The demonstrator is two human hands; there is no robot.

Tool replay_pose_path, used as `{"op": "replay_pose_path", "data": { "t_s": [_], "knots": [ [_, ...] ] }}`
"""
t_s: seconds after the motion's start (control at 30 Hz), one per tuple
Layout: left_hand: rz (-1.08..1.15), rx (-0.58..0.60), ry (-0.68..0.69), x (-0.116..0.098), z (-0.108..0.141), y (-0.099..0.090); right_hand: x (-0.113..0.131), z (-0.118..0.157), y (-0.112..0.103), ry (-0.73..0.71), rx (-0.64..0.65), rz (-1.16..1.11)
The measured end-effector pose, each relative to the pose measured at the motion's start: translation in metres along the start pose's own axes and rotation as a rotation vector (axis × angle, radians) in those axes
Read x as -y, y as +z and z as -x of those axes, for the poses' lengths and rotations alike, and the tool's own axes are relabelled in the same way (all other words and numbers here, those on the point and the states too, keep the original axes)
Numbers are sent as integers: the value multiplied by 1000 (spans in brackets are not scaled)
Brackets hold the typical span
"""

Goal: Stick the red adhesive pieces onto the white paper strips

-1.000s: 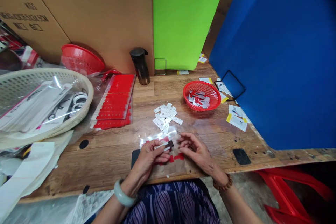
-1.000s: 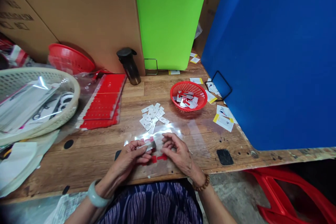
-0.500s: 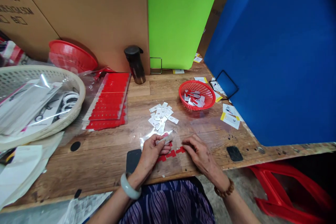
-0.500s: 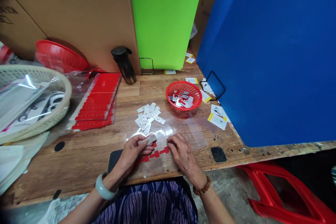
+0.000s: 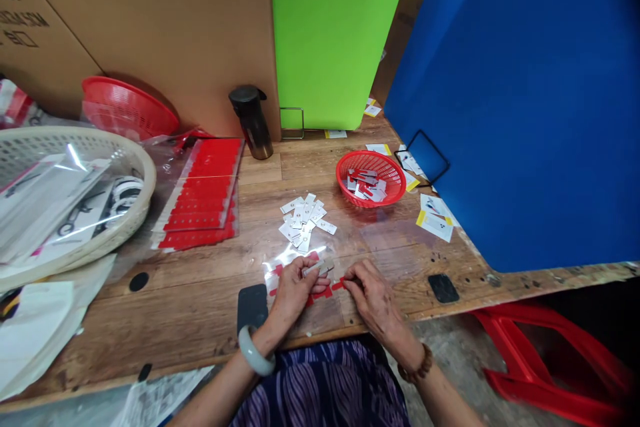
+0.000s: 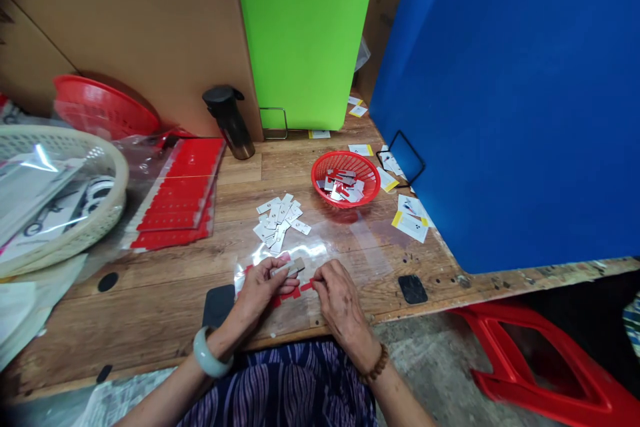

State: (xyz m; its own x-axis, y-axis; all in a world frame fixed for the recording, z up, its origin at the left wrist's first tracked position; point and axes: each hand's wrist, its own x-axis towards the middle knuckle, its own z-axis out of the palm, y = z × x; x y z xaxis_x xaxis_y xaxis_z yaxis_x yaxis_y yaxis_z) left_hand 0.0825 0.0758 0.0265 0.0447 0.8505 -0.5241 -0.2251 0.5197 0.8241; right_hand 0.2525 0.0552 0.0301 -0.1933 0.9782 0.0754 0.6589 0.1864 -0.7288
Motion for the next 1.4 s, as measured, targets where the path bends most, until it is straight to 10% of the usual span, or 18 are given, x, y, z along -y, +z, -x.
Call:
{"op": "replay_pose_path", "data": {
  "t_s": [0.2, 1.0, 1.4],
  "knots": [
    [11, -33, -29, -3, 1, 4, -5, 12, 12, -27, -139, -45],
    [37, -10, -94, -11, 2, -2, -4, 8, -33, 156, 131, -586],
    [268, 17, -256, -38, 42, -23, 41, -26, 6, 123, 52, -473]
  ]
}}
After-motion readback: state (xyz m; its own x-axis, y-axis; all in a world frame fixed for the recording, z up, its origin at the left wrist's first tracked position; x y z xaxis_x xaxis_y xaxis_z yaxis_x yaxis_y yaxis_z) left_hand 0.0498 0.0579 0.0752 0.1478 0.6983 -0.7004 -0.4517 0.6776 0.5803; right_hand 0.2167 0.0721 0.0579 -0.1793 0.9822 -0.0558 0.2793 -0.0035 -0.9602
